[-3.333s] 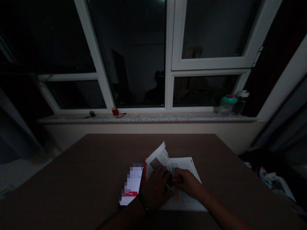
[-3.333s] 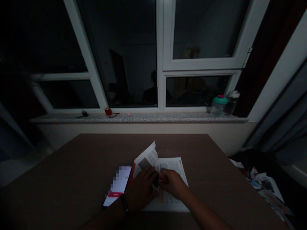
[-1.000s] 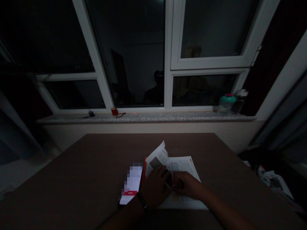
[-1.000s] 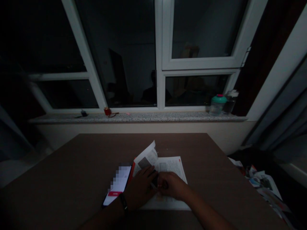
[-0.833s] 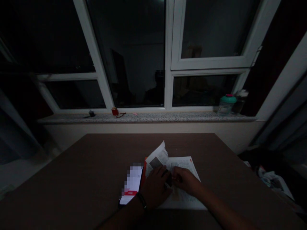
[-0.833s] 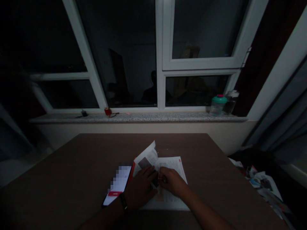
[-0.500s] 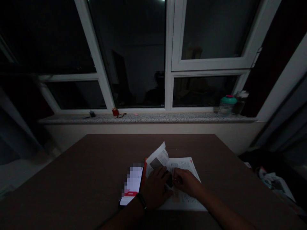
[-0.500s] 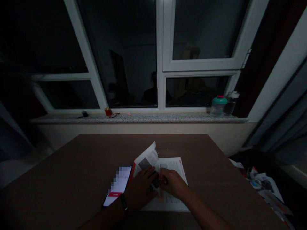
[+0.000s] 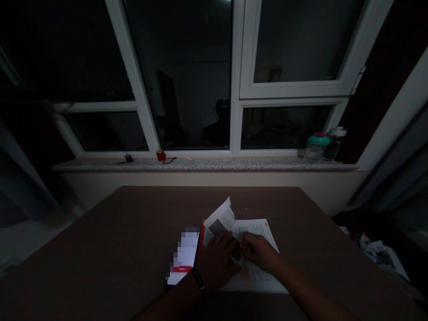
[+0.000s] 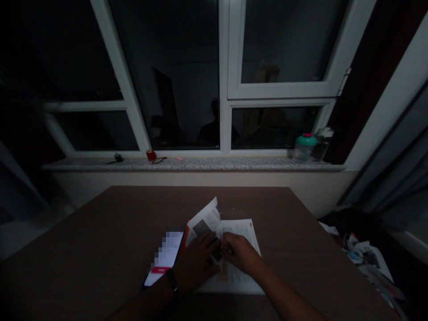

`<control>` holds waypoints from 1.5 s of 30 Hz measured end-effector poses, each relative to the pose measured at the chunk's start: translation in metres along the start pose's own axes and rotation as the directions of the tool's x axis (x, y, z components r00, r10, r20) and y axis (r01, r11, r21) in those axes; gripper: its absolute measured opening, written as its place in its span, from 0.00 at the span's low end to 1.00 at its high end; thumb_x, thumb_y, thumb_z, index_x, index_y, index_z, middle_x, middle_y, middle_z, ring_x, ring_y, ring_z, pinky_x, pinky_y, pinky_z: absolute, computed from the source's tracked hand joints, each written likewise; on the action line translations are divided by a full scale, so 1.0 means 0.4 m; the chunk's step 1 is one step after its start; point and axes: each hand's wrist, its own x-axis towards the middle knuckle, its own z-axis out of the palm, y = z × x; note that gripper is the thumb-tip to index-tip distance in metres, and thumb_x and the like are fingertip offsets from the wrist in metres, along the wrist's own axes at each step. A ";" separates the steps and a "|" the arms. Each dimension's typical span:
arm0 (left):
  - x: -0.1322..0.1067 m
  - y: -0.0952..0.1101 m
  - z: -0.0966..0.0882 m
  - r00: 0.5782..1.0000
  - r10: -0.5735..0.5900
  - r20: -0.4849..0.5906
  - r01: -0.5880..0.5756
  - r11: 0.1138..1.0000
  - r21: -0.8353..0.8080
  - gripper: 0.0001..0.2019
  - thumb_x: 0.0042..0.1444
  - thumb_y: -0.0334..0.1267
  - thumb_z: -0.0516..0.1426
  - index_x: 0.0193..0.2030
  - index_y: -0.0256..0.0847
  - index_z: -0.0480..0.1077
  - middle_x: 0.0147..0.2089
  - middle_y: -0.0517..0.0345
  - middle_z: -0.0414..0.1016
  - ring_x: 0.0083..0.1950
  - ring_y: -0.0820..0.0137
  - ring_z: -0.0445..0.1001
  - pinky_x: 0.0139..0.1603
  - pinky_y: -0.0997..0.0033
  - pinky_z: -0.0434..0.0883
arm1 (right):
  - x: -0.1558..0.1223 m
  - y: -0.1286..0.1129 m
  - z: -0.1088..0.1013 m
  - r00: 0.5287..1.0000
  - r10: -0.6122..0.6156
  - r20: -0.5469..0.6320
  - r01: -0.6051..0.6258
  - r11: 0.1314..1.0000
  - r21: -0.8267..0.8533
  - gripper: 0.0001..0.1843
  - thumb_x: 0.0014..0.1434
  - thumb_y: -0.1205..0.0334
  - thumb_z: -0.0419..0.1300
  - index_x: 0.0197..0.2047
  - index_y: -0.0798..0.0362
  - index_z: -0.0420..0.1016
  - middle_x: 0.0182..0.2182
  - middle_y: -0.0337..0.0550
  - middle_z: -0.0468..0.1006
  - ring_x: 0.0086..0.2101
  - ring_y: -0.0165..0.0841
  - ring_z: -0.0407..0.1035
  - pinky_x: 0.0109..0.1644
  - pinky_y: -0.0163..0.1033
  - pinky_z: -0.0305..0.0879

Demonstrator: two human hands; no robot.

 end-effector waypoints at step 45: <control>0.014 0.018 -0.029 0.996 0.082 -0.022 -0.082 0.997 0.000 0.15 0.58 0.43 0.64 0.48 0.43 0.68 0.51 0.57 0.68 0.53 0.59 0.63 0.53 0.60 0.63 | -0.015 0.013 0.001 0.991 -0.128 0.034 0.126 0.990 0.061 0.10 0.48 0.76 0.58 0.28 0.51 0.65 0.27 0.33 0.69 0.29 0.28 0.64 0.31 0.30 0.55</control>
